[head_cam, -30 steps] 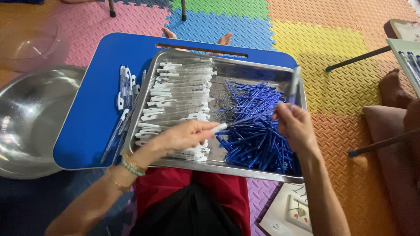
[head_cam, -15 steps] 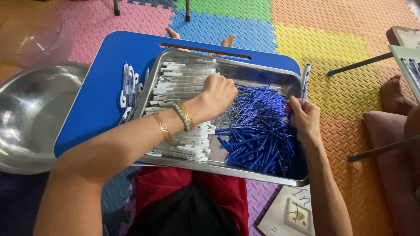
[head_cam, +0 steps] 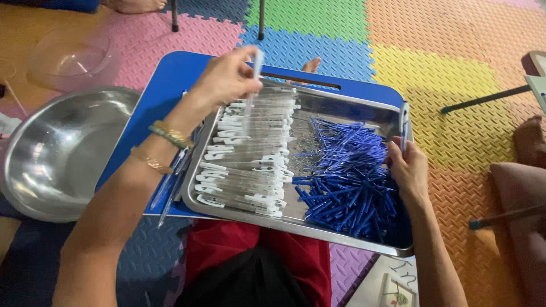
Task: The person assembles pens by hand. They pick up pen barrels from a tray, insert ink cartridges, and place the finished pens into a group on the lap desk.
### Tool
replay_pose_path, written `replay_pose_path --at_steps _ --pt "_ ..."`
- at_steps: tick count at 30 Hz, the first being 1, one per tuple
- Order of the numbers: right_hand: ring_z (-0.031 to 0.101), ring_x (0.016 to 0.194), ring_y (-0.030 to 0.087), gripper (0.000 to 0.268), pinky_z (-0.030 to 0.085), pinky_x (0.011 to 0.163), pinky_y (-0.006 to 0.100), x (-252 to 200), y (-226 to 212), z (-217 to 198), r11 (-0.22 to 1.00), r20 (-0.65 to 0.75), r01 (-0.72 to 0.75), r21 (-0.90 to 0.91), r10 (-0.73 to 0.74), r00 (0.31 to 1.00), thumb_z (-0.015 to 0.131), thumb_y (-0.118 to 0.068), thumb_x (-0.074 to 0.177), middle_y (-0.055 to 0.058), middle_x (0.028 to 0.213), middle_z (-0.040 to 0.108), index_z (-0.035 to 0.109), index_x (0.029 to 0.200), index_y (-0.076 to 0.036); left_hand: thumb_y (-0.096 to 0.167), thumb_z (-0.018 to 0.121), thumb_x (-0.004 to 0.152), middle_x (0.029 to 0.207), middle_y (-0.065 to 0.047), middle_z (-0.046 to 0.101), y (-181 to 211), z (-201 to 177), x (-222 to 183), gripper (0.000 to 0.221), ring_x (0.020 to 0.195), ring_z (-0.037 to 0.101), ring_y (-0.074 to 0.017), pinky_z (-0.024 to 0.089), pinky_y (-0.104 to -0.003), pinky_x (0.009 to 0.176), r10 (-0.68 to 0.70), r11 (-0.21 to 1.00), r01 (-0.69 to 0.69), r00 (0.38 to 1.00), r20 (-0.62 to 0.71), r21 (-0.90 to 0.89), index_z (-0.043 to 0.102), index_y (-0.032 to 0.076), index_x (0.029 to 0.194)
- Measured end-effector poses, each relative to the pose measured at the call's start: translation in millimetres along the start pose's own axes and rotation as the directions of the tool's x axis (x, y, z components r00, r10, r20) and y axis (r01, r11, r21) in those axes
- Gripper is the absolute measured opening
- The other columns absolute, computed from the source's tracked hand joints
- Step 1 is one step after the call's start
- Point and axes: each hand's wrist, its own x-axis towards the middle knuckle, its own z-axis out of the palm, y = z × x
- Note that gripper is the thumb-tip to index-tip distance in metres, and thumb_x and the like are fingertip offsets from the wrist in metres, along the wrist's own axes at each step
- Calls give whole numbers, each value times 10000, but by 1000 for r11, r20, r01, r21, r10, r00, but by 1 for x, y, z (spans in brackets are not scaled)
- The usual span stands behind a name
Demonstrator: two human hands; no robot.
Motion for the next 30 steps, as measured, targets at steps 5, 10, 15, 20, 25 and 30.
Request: replay_pose_path --at_steps 5,10,15,20,25,30 --pt "566 667 113 300 450 634 314 -18 -14 -5 995 49 -15 95 11 999 640 -347 1141 24 778 688 803 1221 -109 -56 783 956 1211 -79 709 -73 4 11 555 1008 789 -199 757 -361 882 -94 818 -56 969 -230 -572 473 141 1372" --pt "445 461 77 243 314 390 210 -31 -12 7 927 31 2 376 -15 999 713 -273 1139 59 648 581 773 1179 -40 149 1000 704 981 -170 725 -207 69 64 646 812 786 -224 737 -347 659 -244 790 -105 850 -467 -604 601 39 1199" --pt "463 446 71 233 321 376 202 -33 -5 8 914 56 -16 405 -7 998 722 -278 1141 56 661 595 765 1176 -52 627 907 810 1258 54 817 -255 68 75 629 1167 781 -193 640 -384 953 -31 994 76 887 -460 81 745 339 1344" --pt "459 439 69 227 317 377 199 -36 -8 10 902 67 -17 431 -13 998 706 -253 1147 58 664 593 752 1175 -32 394 626 1021 1616 -104 592 -196 60 34 658 1467 568 -386 443 -571 1246 -62 995 80 967 -247 61 467 302 1653" --pt "468 444 86 266 332 375 219 -40 -6 4 901 86 -11 434 -30 996 713 -268 1150 78 690 588 746 1219 -14 185 562 1079 1763 -169 431 -214 55 41 700 1636 364 -420 240 -746 1271 36 995 -12 966 -255 95 378 191 1754" --pt "434 430 62 243 305 362 194 -46 -2 -1 890 96 -16 456 -32 995 673 -242 1171 65 677 550 733 1216 -12 218 775 979 1533 -290 587 -283 -4 28 549 1392 593 -553 543 -634 1109 44 845 188 909 -414 501 668 68 1495"
